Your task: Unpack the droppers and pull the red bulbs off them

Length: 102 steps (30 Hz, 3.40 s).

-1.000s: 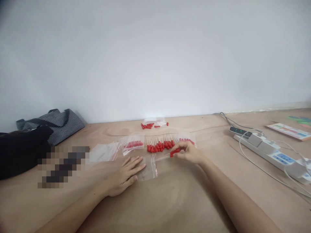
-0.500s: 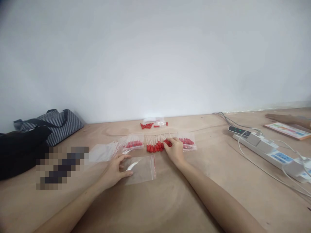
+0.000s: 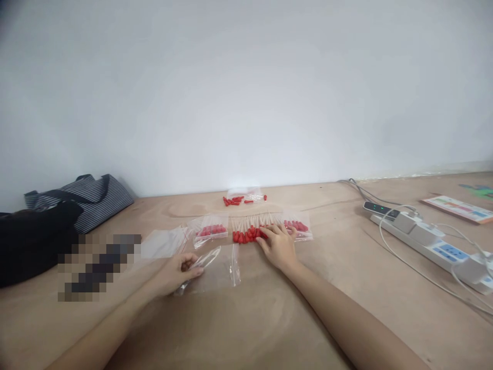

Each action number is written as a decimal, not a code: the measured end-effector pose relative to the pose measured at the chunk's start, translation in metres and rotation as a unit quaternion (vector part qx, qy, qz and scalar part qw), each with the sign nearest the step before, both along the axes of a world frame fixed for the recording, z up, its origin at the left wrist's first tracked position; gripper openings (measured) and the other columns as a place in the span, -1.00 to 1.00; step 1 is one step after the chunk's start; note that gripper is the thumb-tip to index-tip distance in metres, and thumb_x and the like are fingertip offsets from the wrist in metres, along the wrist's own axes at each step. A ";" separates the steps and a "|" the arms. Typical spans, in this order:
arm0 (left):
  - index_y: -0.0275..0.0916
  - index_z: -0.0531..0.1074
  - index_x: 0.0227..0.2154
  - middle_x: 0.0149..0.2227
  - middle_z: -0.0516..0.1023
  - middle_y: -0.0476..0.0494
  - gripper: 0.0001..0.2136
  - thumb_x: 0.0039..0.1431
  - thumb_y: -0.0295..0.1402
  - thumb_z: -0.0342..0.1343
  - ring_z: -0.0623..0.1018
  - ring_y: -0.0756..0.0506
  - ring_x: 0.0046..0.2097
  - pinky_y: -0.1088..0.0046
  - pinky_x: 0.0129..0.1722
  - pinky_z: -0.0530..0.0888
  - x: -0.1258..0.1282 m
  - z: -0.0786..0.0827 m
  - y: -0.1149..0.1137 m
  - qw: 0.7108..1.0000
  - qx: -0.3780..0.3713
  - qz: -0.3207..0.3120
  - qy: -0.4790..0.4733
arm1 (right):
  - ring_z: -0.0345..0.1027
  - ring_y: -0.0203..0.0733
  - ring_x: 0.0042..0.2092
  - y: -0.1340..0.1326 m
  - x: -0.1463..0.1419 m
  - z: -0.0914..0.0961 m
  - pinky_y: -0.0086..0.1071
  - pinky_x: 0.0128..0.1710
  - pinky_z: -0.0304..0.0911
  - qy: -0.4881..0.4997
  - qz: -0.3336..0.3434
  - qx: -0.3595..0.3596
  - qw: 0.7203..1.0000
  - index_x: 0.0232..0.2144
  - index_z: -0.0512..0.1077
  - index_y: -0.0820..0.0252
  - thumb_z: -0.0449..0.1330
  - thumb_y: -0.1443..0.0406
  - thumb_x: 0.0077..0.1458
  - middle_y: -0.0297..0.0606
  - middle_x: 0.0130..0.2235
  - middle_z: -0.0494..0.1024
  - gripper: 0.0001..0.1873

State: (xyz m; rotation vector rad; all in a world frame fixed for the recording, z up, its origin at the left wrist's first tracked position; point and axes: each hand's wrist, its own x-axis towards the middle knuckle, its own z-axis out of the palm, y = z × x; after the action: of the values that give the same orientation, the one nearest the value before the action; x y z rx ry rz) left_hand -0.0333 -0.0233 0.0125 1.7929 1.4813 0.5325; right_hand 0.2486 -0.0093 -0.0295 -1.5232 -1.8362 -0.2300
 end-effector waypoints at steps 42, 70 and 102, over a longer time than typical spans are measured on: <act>-0.19 0.40 -0.16 -0.15 0.47 -0.19 -0.68 0.15 -0.15 -0.11 0.42 -0.18 -0.12 0.22 -0.13 0.31 -0.064 -0.007 0.070 0.816 0.493 -0.075 0.294 | 0.25 -0.18 -0.24 0.010 0.002 0.000 -0.13 -0.06 -0.26 -0.022 -0.019 0.061 0.998 -0.34 0.46 0.06 0.03 0.25 0.10 -0.29 -0.33 0.52 -0.81; -0.27 0.39 -0.45 -0.47 0.49 -0.08 -0.83 0.14 -0.52 -0.09 0.46 -0.01 -0.40 0.46 -0.39 0.35 0.047 -0.014 -0.025 0.725 0.606 -0.265 0.190 | 0.23 -0.25 -0.28 -0.032 0.001 0.003 -0.18 -0.09 -0.15 -0.027 0.188 0.013 0.982 -0.45 0.44 0.10 0.05 0.31 0.08 -0.33 -0.44 0.45 -0.83; -0.20 0.34 -0.08 -0.11 0.44 -0.19 -0.65 0.07 -0.18 0.00 0.43 -0.15 -0.11 0.19 -0.11 0.38 0.036 -0.008 -0.027 0.907 0.319 -0.237 0.137 | 0.26 -0.22 -0.17 -0.033 0.006 0.018 -0.16 -0.08 -0.12 -0.048 0.270 -0.086 0.958 -0.44 0.45 0.06 0.08 0.21 0.07 -0.36 -0.28 0.51 -0.84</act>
State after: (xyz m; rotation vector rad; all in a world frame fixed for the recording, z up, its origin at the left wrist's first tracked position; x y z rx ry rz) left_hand 0.0025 -0.0503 0.0043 2.7385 1.0233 0.5641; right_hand 0.2544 -0.0419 -0.0116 -1.0722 -2.3204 0.1220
